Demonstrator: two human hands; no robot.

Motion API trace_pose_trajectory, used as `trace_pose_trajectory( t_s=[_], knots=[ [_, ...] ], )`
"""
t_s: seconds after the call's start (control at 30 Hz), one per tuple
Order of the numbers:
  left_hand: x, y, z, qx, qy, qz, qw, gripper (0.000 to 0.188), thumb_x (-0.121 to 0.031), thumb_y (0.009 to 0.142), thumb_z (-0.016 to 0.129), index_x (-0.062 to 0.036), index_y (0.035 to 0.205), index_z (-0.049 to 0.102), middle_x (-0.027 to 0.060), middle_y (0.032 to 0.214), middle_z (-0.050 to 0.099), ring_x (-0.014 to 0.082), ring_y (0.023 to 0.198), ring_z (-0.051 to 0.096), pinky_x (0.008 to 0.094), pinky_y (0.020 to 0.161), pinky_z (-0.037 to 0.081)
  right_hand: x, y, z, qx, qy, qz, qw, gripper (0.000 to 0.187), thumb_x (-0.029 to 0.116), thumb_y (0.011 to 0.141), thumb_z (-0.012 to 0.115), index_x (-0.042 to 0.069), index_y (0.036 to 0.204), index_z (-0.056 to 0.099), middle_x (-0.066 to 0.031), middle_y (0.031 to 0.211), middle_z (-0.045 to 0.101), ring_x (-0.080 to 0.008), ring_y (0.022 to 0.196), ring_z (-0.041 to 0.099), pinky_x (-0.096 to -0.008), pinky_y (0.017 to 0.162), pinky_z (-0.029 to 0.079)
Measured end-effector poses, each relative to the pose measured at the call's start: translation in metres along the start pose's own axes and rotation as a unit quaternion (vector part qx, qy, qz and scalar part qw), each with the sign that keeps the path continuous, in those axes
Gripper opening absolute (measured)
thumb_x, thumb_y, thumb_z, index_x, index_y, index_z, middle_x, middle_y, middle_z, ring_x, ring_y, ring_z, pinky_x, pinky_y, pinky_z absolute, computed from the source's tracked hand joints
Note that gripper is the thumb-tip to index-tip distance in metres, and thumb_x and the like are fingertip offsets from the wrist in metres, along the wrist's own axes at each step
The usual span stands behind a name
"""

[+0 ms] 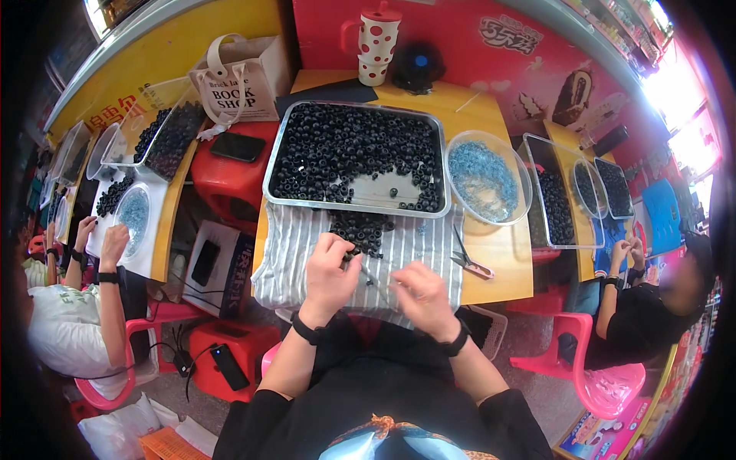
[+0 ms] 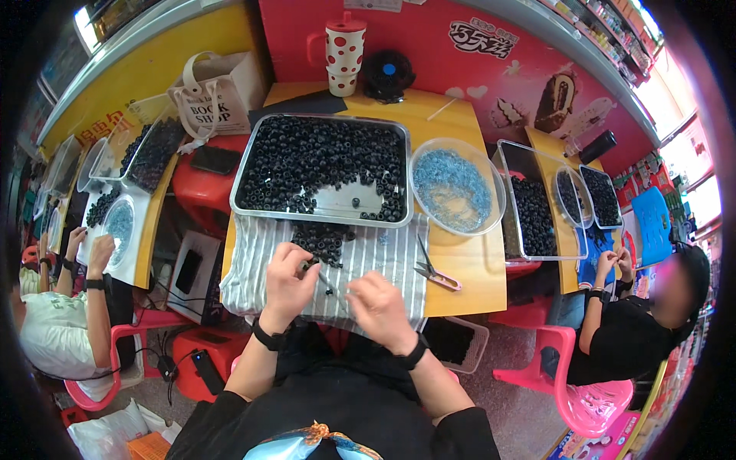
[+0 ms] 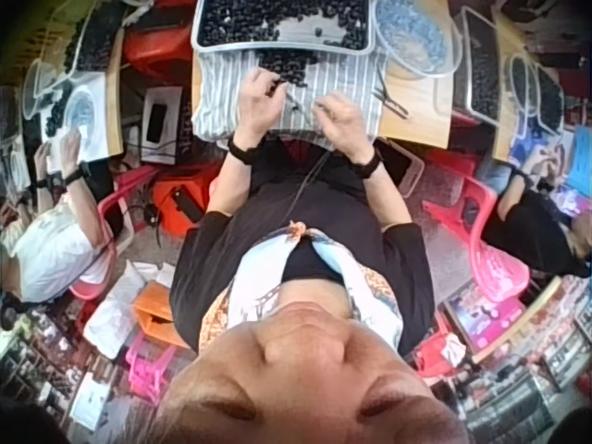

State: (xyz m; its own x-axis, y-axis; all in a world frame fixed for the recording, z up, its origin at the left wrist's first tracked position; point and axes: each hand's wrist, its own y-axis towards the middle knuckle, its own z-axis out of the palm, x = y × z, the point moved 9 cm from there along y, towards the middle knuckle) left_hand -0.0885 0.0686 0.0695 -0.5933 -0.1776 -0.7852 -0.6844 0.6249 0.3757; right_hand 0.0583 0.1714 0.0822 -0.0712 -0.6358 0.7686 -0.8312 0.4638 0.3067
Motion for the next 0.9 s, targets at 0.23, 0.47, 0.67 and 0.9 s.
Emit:
trace_pose_trajectory(
  t_s=[0.23,0.47,0.67,0.9],
  knots=[
    [0.029,-0.014,0.019,0.039,-0.415,-0.176,0.892,0.018,0.009,0.079,0.069,-0.0013,0.09,0.06,0.0068,0.088,0.066,0.01,0.071,0.064,0.0199,0.057,0.05,0.025,0.008,0.051,0.065,-0.203,-0.068,0.975,0.009,0.004,0.075,0.058,0.005,0.084,0.06,-0.014,0.084,0.05,-0.0313,0.079,0.056,-0.0414,0.062,0.048],
    [0.023,-0.037,0.056,0.111,-0.59,-0.25,0.76,0.017,0.006,0.083,0.07,0.0004,0.099,0.065,0.0091,0.089,0.068,0.0152,0.073,0.068,0.0222,0.057,0.052,0.002,0.005,0.005,-0.022,-0.199,-0.003,0.98,0.009,0.006,0.079,0.065,0.004,0.087,0.06,-0.0126,0.08,0.052,-0.0327,0.078,0.057,-0.0422,0.064,0.047],
    [0.021,-0.049,0.084,0.141,-0.681,-0.284,0.66,0.021,0.001,0.088,0.066,0.0002,0.109,0.067,0.0089,0.092,0.069,0.0168,0.079,0.068,0.0247,0.065,0.053,-0.02,-0.01,-0.047,-0.119,-0.159,0.056,0.978,0.017,0.003,0.076,0.069,0.001,0.093,0.065,-0.0128,0.081,0.055,-0.0318,0.078,0.058,-0.042,0.065,0.046],
    [0.02,-0.051,0.083,0.176,-0.685,-0.289,0.645,0.023,-0.001,0.092,0.063,0.0021,0.114,0.065,0.0115,0.1,0.068,0.018,0.085,0.066,0.0258,0.07,0.054,-0.04,-0.014,-0.046,-0.088,-0.198,0.051,0.975,0.011,0.003,0.076,0.072,0.002,0.086,0.067,-0.0108,0.076,0.054,-0.0279,0.072,0.058,-0.0374,0.062,0.045]
  ],
)
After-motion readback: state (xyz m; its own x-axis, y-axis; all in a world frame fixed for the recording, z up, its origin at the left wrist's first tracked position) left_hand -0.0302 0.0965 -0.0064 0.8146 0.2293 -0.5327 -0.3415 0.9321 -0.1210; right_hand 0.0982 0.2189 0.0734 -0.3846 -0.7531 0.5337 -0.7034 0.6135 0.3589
